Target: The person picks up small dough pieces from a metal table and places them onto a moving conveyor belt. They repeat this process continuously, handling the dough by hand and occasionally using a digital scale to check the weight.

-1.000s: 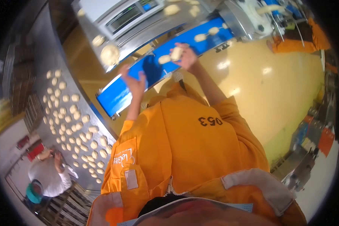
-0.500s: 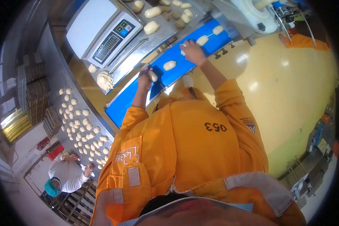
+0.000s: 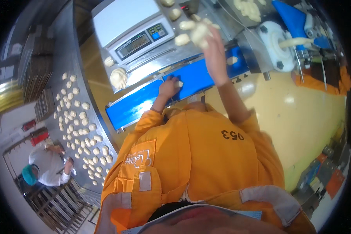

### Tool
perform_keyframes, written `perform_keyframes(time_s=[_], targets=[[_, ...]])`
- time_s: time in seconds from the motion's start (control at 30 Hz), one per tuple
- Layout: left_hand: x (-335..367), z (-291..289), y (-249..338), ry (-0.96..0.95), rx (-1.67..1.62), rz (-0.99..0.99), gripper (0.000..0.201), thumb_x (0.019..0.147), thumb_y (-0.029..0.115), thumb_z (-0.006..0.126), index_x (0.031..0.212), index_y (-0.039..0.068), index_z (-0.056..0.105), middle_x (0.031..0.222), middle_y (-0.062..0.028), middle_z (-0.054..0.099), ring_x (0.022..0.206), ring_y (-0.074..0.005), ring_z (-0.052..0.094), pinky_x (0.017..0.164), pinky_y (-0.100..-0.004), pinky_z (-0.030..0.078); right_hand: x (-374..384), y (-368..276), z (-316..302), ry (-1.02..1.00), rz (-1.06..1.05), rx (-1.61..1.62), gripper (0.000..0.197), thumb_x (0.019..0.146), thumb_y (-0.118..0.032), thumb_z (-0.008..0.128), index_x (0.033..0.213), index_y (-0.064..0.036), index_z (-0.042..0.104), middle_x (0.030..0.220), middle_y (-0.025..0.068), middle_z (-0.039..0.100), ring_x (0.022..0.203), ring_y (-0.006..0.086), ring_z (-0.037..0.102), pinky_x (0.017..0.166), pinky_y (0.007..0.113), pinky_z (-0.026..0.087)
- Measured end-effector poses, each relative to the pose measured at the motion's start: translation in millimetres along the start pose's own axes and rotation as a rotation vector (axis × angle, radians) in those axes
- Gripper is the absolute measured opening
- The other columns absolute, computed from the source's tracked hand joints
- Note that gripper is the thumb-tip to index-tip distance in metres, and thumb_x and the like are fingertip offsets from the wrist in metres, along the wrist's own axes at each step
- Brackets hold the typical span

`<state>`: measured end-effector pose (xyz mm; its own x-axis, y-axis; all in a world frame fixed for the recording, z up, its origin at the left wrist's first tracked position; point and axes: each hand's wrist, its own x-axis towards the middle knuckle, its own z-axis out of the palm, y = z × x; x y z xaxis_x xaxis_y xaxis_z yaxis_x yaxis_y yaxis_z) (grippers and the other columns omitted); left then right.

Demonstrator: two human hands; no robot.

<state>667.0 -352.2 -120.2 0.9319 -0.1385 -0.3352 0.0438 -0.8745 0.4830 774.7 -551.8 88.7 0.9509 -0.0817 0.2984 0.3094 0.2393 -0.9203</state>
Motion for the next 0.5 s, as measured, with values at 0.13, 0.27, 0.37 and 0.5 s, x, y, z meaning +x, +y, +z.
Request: perform_keyframes(time_s=[0.13, 0.27, 0.37, 0.5], targets=[[-5.4, -2.5, -34.2, -0.261, -0.537, -0.173, 0.046, 0.079, 0.041, 0.069, 0.115, 0.013, 0.062, 0.11, -0.0162, 0.064, 0.101, -0.0285, 0.062, 0.081, -0.037, 0.051, 83.8, -23.9, 133.7, -0.432, -0.444, -0.358, 0.035, 0.091, -0.006, 0.049, 0.126, -0.0007, 0.052, 0.118, 0.0175, 0.054, 0.108, 0.0304, 0.054, 0.092, 0.038, 0.045], [-61.8, -28.9, -47.4, -0.267, -1.125, -0.165, 0.038, 0.087, 0.026, 0.065, 0.119, 0.006, 0.057, 0.094, -0.0051, 0.061, 0.074, -0.0112, 0.058, 0.061, -0.0238, 0.047, 104.1, -14.6, 186.9, -0.607, -0.269, -0.495, 0.041, 0.094, 0.004, 0.038, 0.134, 0.001, 0.045, 0.123, 0.0204, 0.05, 0.109, 0.0295, 0.054, 0.095, 0.039, 0.046], [-125.1, -41.0, -50.0, -0.083, -1.483, -0.283, 0.041, 0.087, 0.026, 0.063, 0.122, 0.006, 0.053, 0.091, -0.0064, 0.06, 0.063, -0.011, 0.054, 0.054, -0.0237, 0.045, 71.3, 12.0, 159.3, -0.388, -0.49, -0.391, 0.041, 0.088, -0.004, 0.05, 0.13, -0.0048, 0.049, 0.12, 0.0175, 0.05, 0.11, 0.0324, 0.051, 0.094, 0.04, 0.044], [-200.2, -18.7, -50.6, 0.246, -2.245, -0.216, 0.037, 0.089, 0.025, 0.056, 0.122, 0.008, 0.049, 0.089, -0.0094, 0.057, 0.056, -0.0134, 0.046, 0.047, -0.0242, 0.04, -19.8, 47.7, 78.2, -0.468, -0.306, -0.457, 0.038, 0.083, 0.002, 0.051, 0.119, -0.0071, 0.058, 0.106, 0.0117, 0.058, 0.097, 0.0283, 0.057, 0.086, 0.035, 0.046]])
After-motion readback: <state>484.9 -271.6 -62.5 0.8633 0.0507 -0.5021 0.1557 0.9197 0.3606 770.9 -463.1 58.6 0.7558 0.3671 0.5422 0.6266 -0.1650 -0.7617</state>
